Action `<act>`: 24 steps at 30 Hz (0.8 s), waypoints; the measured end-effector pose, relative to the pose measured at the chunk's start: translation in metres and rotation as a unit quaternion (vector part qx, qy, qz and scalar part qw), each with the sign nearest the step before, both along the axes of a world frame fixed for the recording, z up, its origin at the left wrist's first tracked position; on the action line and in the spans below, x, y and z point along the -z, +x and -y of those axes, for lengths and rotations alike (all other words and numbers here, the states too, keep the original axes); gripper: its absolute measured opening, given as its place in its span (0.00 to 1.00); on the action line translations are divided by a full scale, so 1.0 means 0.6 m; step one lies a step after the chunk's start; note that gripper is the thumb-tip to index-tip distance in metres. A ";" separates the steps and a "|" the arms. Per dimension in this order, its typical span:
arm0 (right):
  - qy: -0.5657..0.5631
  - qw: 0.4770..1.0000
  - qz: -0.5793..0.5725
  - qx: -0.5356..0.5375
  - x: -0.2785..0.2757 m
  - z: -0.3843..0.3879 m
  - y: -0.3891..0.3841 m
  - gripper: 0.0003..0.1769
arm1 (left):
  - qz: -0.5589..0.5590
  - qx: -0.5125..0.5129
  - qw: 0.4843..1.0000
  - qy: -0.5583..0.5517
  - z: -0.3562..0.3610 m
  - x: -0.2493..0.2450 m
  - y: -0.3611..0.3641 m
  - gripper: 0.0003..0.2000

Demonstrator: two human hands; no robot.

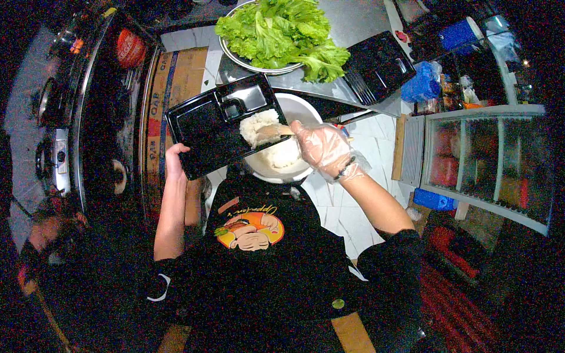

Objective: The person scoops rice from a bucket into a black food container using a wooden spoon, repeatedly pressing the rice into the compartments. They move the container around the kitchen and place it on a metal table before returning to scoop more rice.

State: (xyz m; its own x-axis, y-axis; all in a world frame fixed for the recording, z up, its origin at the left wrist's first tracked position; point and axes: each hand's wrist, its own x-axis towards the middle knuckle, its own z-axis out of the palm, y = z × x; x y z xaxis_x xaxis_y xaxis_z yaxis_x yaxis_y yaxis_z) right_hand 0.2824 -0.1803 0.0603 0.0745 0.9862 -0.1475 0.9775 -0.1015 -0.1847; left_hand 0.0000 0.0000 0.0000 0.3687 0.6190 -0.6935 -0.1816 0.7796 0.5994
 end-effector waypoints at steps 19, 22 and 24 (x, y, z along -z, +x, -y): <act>0.096 0.985 -0.115 -0.092 0.059 -0.001 -0.009 0.09 | 0.080 -0.013 0.997 -0.002 0.054 0.060 -0.002 0.15; -0.050 0.985 -0.143 -0.083 0.046 -0.019 -0.009 0.14 | 0.081 -0.050 0.995 -0.002 0.070 0.031 -0.015 0.22; 0.145 0.906 -0.386 -0.095 0.048 -0.020 0.033 0.18 | -0.034 -0.073 0.992 0.096 0.063 0.040 -0.065 0.06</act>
